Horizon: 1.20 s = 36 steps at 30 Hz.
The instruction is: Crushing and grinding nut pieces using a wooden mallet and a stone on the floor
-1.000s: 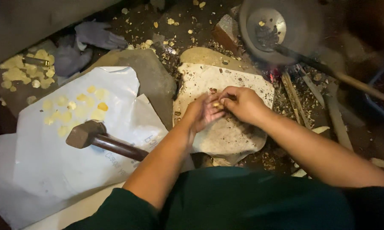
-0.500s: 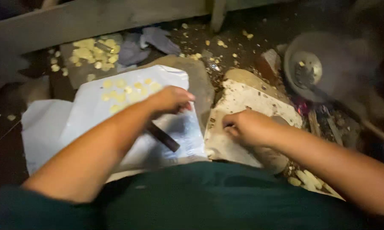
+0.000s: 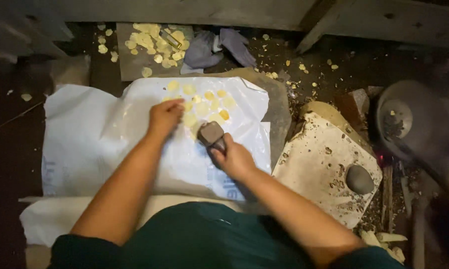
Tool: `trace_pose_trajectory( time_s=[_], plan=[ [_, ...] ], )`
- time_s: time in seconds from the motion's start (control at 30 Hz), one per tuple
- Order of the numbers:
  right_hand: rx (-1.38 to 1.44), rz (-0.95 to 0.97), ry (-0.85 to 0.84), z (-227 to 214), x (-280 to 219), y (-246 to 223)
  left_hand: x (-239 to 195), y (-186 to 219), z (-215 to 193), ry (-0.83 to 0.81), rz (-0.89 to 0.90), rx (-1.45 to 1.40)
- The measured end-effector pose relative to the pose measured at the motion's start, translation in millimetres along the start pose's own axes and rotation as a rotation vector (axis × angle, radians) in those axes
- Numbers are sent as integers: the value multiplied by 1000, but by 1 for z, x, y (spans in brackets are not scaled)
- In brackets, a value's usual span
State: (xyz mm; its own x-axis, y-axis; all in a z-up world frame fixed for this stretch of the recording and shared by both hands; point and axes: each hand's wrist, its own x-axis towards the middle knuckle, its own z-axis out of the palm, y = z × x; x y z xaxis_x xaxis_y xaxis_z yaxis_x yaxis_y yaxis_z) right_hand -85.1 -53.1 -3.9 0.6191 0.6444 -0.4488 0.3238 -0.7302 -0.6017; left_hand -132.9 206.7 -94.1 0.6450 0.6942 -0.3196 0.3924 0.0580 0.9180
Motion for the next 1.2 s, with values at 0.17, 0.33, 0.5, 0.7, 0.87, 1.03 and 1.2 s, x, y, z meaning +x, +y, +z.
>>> trace_pose_trajectory(
  time_s=[0.17, 0.33, 0.5, 0.7, 0.87, 1.03, 1.2],
  plan=[
    [-25, 92, 221, -23, -14, 26, -5, 18, 52, -80, 417, 479],
    [29, 189, 393, -59, -1, 46, -34, 41, 109, -264, 495, 458],
    [278, -1, 705, -108, -28, -8, -43, 41, 124, -312, 635, 604],
    [98, 109, 749, -42, 15, 53, -45, 54, 93, -260, 757, 720],
    [-67, 197, 279, -55, 17, 27, -44, 42, 47, -7, 970, 734],
    [-39, 119, 403, -81, 10, 29, -49, 25, 43, 91, 930, 810],
    [-161, -28, 752, -53, 18, 58, -44, 26, 48, 163, 875, 742]
  ],
)
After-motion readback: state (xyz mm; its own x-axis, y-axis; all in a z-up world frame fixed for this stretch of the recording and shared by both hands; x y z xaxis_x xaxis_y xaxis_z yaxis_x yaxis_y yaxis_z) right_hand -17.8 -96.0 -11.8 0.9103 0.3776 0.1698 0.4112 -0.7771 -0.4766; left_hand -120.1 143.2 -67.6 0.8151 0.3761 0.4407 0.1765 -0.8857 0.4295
